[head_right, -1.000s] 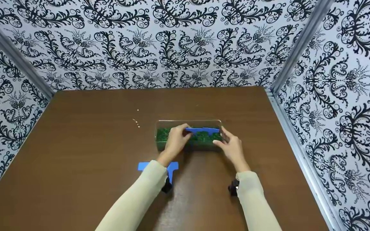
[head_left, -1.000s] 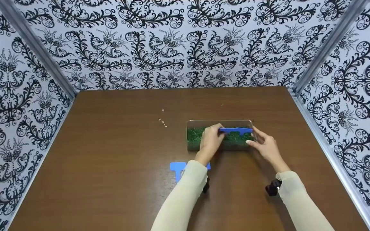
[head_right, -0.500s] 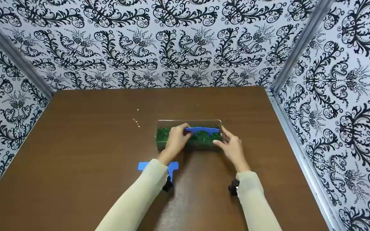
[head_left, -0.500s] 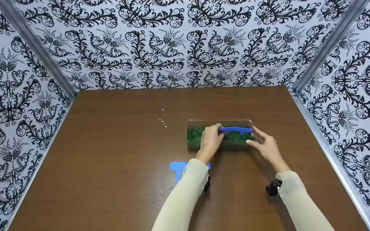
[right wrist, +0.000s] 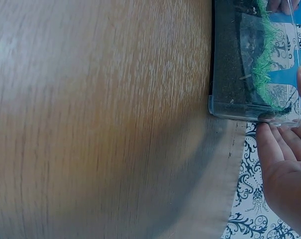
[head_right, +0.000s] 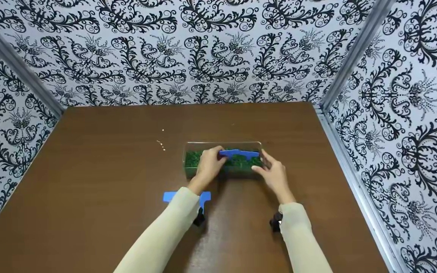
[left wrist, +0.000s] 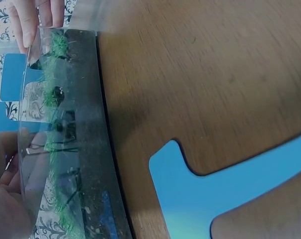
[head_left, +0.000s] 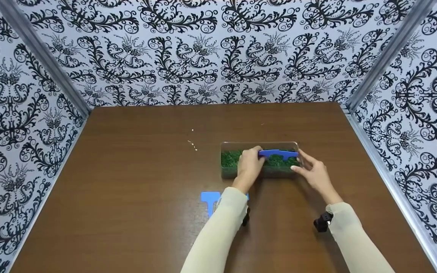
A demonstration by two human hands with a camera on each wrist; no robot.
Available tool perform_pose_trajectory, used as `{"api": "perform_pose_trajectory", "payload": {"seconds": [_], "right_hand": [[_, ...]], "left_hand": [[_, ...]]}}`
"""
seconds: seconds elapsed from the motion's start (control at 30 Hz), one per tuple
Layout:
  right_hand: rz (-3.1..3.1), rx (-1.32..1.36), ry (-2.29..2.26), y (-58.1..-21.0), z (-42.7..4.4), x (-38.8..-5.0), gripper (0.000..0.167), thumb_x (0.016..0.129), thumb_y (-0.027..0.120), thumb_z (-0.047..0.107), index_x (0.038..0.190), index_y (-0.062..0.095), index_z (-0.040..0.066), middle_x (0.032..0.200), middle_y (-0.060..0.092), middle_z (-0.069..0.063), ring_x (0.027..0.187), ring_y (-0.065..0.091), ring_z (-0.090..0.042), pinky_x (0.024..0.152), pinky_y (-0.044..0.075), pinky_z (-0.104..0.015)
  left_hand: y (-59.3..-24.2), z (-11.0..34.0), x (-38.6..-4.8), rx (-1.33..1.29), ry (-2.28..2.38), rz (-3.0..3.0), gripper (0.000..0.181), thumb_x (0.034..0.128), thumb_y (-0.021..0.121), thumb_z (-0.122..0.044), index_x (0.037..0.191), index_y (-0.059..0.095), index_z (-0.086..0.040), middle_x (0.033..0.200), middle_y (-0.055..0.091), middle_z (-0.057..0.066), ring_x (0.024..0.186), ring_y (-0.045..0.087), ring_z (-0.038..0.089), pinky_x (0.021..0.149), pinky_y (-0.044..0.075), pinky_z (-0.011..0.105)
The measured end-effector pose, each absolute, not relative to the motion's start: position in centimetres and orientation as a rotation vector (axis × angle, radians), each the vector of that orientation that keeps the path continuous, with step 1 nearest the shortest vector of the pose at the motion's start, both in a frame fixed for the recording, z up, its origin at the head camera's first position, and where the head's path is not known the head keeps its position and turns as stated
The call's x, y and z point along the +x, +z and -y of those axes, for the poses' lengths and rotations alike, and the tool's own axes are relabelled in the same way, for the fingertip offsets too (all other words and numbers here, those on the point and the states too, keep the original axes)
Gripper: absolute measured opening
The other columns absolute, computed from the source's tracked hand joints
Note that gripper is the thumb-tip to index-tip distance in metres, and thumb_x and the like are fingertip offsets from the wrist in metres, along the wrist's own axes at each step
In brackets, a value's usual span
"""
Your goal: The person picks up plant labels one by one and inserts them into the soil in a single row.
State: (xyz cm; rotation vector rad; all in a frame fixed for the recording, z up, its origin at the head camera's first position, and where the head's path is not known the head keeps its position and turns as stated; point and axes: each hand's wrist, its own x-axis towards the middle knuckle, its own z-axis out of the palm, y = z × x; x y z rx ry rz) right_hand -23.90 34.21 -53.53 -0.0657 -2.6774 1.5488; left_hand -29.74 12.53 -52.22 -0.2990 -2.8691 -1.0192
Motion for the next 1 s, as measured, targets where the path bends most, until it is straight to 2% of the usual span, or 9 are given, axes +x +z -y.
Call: {"api": "perform_pose_trajectory", "payload": {"seconds": [0.23, 0.47, 0.7, 1.0], "right_hand": [[2.678, -0.062, 1.542, -53.55, -34.21, -23.93, 0.067, 0.093, 0.071, 0.02, 0.151, 0.04, 0.006, 0.147, 0.048, -0.022, 0.135, 0.051, -0.035, 0.09, 0.043, -0.003], [2.694, -0.073, 1.531, -53.37, -34.26, -23.84, 0.067, 0.093, 0.071, 0.022, 0.151, 0.04, 0.008, 0.148, 0.048, -0.021, 0.136, 0.051, -0.034, 0.097, 0.045, -0.011], [2.691, -0.085, 1.487, -53.56, -34.21, -23.94, 0.069, 0.091, 0.073, 0.024, 0.15, 0.042, 0.008, 0.14, 0.055, -0.023, 0.131, 0.054, -0.034, 0.089, 0.043, -0.001], [2.699, -0.102, 1.465, -53.63, -34.19, -24.01, 0.068, 0.091, 0.074, 0.024, 0.15, 0.043, 0.009, 0.139, 0.056, -0.023, 0.13, 0.056, -0.034, 0.089, 0.043, -0.002]], "left_hand": [[-52.21, -12.79, -29.71, -0.262, -0.971, 2.888, 0.009, 0.0927, 0.072, -0.023, 0.1, 0.074, -0.018, 0.097, 0.078, 0.001, 0.084, 0.075, 0.022, 0.072, 0.06, 0.037], [-52.33, -13.17, -29.7, -0.217, -0.948, 2.912, 0.008, 0.0941, 0.07, -0.023, 0.099, 0.074, -0.019, 0.096, 0.078, 0.0, 0.082, 0.075, 0.022, 0.07, 0.06, 0.038], [-52.18, -13.27, -29.77, -0.205, -0.888, 2.963, 0.011, 0.0953, 0.068, -0.023, 0.105, 0.074, -0.021, 0.099, 0.078, -0.002, 0.082, 0.076, 0.021, 0.069, 0.06, 0.035], [-52.28, -13.44, -29.96, -0.189, -0.862, 2.966, 0.008, 0.0939, 0.069, -0.022, 0.1, 0.075, -0.02, 0.097, 0.078, -0.002, 0.083, 0.075, 0.022, 0.07, 0.06, 0.037]]}}
